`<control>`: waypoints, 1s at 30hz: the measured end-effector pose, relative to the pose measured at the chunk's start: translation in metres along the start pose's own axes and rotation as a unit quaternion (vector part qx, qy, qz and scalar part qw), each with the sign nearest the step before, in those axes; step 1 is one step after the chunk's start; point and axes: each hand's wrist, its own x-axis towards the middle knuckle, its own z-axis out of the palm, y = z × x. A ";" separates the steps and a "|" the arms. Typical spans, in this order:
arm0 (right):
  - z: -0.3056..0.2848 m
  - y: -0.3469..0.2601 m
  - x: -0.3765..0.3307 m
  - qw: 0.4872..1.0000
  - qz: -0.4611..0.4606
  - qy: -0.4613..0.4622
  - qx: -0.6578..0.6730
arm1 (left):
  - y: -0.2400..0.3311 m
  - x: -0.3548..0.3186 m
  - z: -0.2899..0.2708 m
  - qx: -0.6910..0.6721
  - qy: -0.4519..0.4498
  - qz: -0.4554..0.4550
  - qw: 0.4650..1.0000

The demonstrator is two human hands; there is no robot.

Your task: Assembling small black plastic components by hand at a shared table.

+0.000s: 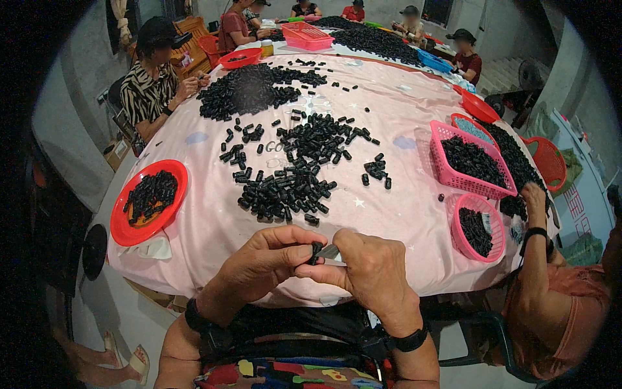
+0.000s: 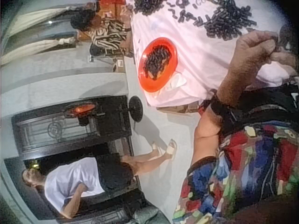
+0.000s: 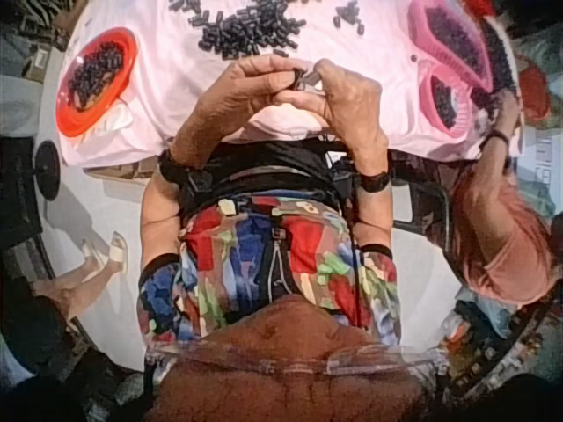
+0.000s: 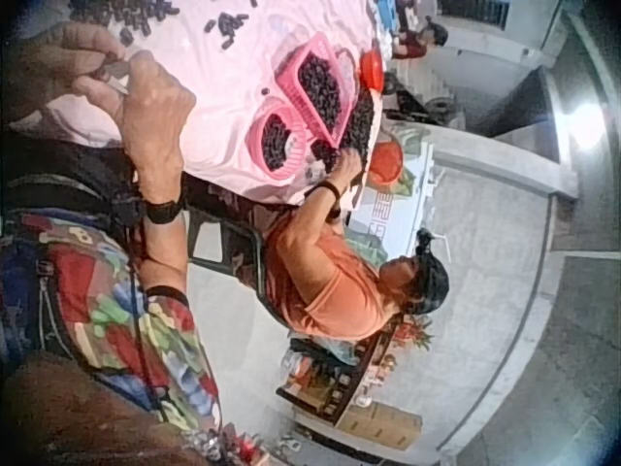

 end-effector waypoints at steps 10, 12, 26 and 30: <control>0.006 0.000 -0.001 1.000 -0.024 0.007 -0.006 | -0.001 0.000 0.001 -0.021 0.000 0.011 1.000; 0.003 -0.002 -0.001 1.000 -0.026 0.008 -0.010 | 0.000 0.000 0.003 -0.036 -0.015 0.012 0.999; 0.001 0.000 -0.001 1.000 0.000 0.014 -0.008 | -0.004 0.002 0.001 -0.037 -0.023 0.013 0.999; 0.000 0.000 -0.001 1.000 0.006 0.014 0.001 | -0.003 0.001 0.002 -0.028 -0.025 0.023 0.999</control>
